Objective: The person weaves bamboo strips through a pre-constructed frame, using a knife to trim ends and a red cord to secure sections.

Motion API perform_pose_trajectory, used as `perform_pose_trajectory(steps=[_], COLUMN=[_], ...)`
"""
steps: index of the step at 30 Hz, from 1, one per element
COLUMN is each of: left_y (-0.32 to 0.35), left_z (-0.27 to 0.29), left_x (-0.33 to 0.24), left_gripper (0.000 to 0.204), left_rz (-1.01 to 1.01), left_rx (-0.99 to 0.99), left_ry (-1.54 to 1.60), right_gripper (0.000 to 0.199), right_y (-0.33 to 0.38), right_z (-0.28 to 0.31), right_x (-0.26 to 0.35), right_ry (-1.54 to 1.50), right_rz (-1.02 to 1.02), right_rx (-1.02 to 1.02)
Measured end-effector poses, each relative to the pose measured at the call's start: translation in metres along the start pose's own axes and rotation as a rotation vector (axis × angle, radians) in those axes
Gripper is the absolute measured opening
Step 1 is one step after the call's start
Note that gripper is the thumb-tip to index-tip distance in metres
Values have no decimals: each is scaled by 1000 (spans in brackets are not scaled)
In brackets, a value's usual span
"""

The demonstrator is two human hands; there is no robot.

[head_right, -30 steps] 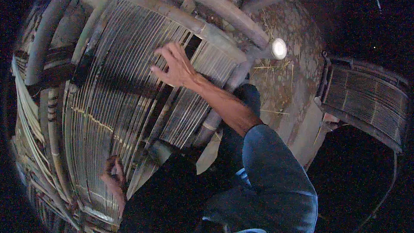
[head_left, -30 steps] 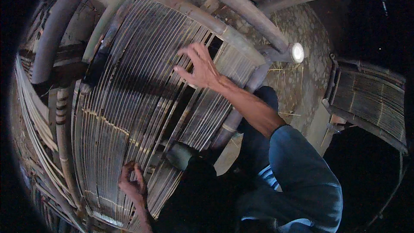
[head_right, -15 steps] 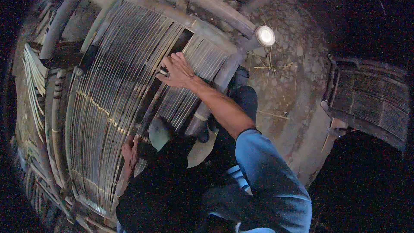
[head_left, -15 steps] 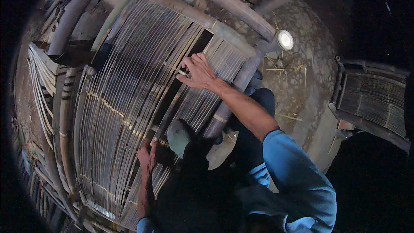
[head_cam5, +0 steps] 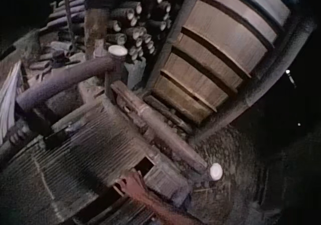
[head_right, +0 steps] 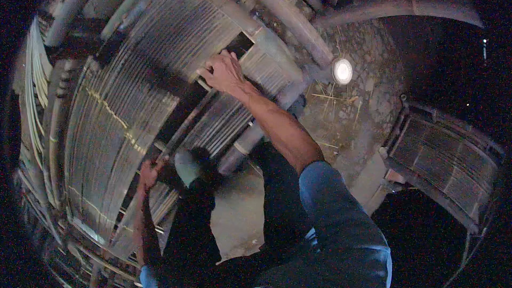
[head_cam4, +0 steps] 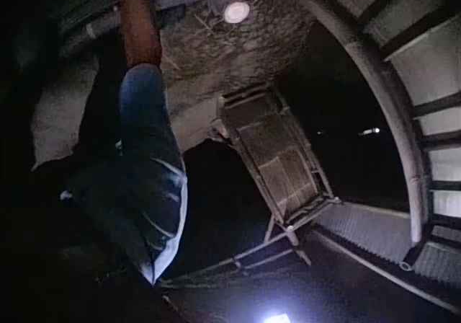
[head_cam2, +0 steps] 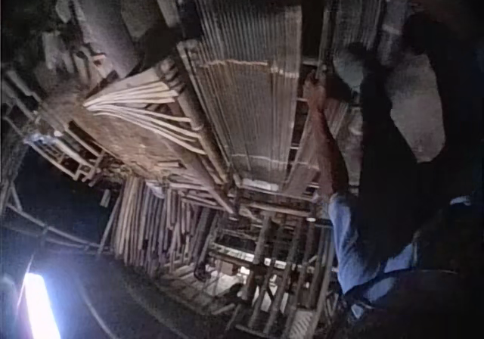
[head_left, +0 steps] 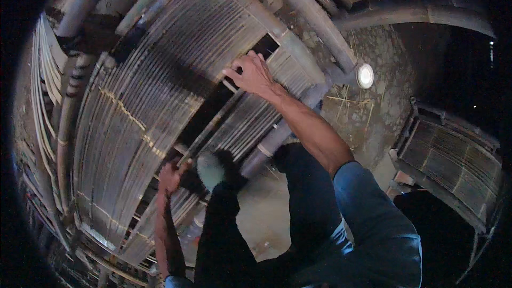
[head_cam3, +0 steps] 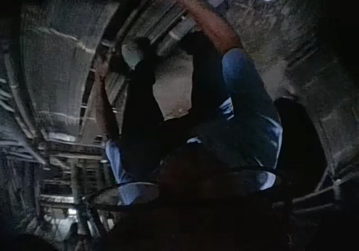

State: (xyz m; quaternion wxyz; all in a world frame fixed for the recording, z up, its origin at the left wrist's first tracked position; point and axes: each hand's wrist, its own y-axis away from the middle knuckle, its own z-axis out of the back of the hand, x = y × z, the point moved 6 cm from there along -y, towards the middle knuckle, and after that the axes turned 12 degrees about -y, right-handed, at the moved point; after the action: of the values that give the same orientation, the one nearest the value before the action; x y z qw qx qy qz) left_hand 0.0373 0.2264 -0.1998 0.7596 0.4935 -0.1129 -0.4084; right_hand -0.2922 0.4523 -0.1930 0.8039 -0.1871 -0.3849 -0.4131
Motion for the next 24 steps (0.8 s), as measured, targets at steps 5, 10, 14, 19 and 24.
perform_pose_trajectory(steps=[5, 10, 14, 19, 24], left_y=[-14, 28, 67, 48, 67], left_z=[-18, 6, 51, 53, 53], left_x=[54, 34, 11, 23, 30], left_gripper=[39, 43, 42, 32, 30], left_rz=[-249, -75, -36, -37, -53], left_rx=[-36, -329, -371, -187, -639], left_ry=[297, 185, 326, 396, 297], right_gripper=[36, 43, 58, 66, 66], right_y=[29, 37, 27, 5, 21], right_z=[-9, -15, -14, -21, -17], right_x=[27, 41, 55, 54, 37], right_ry=[28, 123, 78, 65, 56], right_rz=[219, 309, 293, 365, 309], right_rx=[37, 9, 13, -65, -51])
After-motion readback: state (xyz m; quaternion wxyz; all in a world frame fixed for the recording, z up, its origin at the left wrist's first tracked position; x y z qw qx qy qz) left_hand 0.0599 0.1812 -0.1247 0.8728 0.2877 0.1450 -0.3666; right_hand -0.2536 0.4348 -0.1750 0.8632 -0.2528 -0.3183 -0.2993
